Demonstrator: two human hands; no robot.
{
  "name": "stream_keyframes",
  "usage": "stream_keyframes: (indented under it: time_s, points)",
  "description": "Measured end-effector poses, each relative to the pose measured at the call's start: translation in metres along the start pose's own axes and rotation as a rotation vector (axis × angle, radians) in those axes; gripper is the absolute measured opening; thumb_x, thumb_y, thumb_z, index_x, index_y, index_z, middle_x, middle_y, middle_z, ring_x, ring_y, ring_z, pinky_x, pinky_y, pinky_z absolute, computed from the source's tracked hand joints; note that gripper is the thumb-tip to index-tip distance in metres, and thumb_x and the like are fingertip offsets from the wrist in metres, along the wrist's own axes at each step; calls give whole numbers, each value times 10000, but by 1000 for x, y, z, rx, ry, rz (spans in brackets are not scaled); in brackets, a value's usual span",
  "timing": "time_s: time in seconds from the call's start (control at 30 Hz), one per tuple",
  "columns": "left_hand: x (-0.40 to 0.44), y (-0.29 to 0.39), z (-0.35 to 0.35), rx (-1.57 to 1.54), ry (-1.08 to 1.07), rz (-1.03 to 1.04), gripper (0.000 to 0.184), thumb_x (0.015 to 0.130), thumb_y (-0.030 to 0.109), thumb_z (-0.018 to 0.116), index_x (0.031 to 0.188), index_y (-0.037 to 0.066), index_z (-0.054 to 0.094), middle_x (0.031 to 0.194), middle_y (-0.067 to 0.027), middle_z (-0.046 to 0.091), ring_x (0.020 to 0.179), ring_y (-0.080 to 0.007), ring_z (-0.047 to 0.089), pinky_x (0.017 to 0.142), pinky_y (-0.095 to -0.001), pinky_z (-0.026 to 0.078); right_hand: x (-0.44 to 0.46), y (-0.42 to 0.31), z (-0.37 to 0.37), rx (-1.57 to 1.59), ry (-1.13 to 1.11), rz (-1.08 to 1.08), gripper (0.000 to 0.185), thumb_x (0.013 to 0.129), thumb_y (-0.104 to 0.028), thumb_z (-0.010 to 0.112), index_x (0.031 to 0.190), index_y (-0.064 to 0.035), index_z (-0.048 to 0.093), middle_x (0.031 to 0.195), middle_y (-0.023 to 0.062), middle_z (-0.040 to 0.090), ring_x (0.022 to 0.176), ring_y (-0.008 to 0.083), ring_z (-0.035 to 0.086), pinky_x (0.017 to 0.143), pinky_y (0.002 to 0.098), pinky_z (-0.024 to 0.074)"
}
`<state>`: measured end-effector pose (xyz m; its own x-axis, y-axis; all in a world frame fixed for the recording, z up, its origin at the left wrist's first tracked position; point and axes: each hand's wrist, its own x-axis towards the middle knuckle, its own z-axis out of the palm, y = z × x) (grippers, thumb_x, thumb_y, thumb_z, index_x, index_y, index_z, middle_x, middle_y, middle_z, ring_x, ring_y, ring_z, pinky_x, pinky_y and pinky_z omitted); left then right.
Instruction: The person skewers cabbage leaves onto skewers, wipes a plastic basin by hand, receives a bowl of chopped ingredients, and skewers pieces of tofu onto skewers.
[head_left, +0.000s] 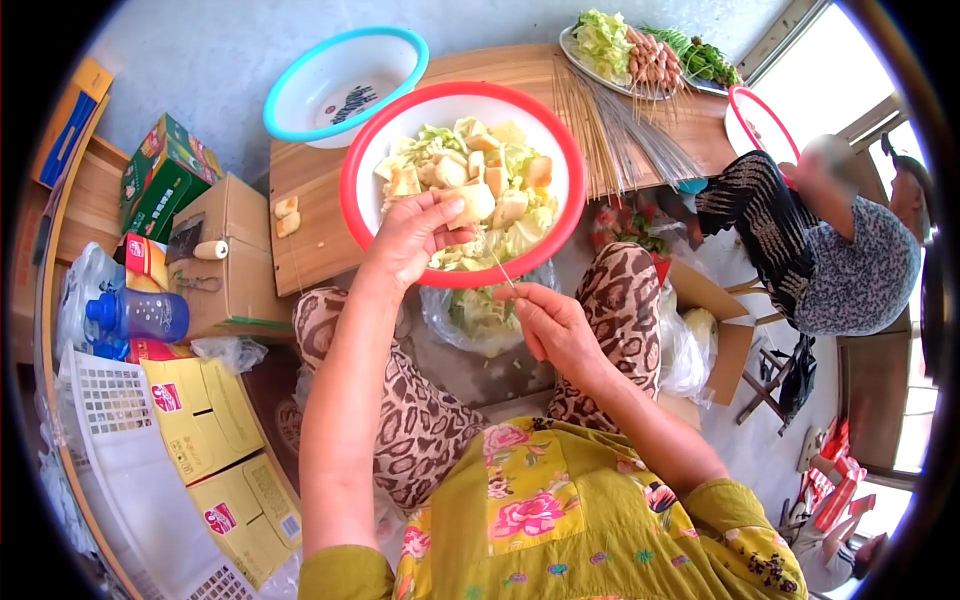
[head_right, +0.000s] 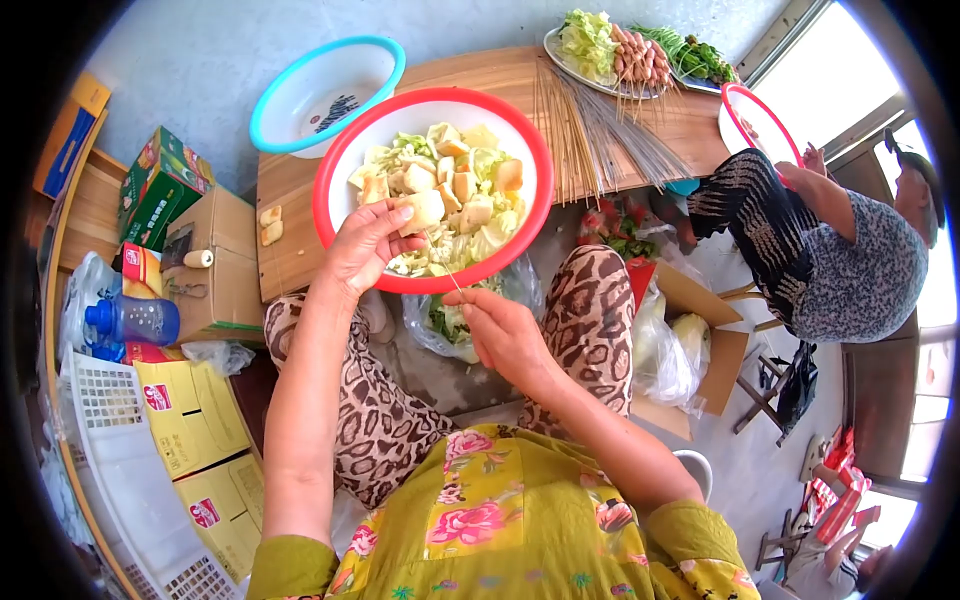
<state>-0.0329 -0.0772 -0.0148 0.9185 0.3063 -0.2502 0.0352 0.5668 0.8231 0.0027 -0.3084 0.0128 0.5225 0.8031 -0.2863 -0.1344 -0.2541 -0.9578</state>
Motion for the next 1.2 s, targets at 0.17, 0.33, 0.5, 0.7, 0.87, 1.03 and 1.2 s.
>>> stream_keyframes:
  time_s: [0.17, 0.33, 0.5, 0.7, 0.87, 1.03, 1.2]
  points:
    - [-1, 1, 7, 47, -23, 7, 274, 839, 144, 644, 1037, -35, 581, 939, -87, 638, 775, -164, 636, 694, -262, 554, 12, 2, 2, 51, 32, -23, 267, 950, -153, 413, 1123, -25, 570, 527, -45, 393, 448, 33, 369, 431, 195, 312]
    - [13, 6, -9, 208, 99, 112, 274, 877, 160, 598, 1096, -3, 576, 936, -89, 635, 773, -149, 632, 668, -248, 548, 12, 4, -4, 111, 63, -59, 283, 962, -155, 406, 1143, -13, 570, 503, -67, 386, 440, 15, 334, 444, 170, 273]
    - [45, -2, -47, 847, 513, 427, 165, 816, 82, 571, 949, 24, 650, 808, -94, 669, 767, -194, 641, 700, -321, 504, 4, 15, -19, 127, 101, -31, 275, 961, -159, 412, 1123, -13, 579, 496, -61, 390, 433, 16, 334, 442, 172, 274]
    - [46, -24, -38, 1606, 488, 426, 250, 793, 63, 543, 1022, 84, 641, 1050, -107, 613, 988, -318, 554, 850, -397, 450, -9, 22, -29, 58, 103, -41, 271, 961, -161, 416, 1121, -13, 576, 497, -59, 394, 433, 18, 339, 438, 174, 273]
    - [49, -31, -31, 1914, 362, 324, 367, 737, 19, 593, 1092, 105, 616, 1071, -91, 583, 1023, -312, 514, 872, -380, 436, -17, 29, -30, 93, 87, -21, 268, 961, -163, 421, 1125, -15, 573, 501, -63, 395, 433, 18, 344, 434, 175, 275]
    - [47, -31, -35, 1997, 306, 334, 364, 734, 18, 589, 1089, 93, 614, 1028, -134, 576, 993, -315, 520, 852, -386, 441, -21, 29, -32, 104, 87, -15, 265, 961, -166, 428, 1131, -19, 569, 502, -62, 394, 433, 16, 347, 430, 174, 280]
    - [37, -26, -31, 1896, 340, 346, 186, 809, 107, 522, 942, 37, 631, 972, -148, 594, 970, -331, 551, 833, -423, 453, -18, 29, -28, 102, 74, 7, 269, 961, -166, 426, 1138, -18, 565, 503, -61, 397, 431, 18, 344, 429, 175, 277]
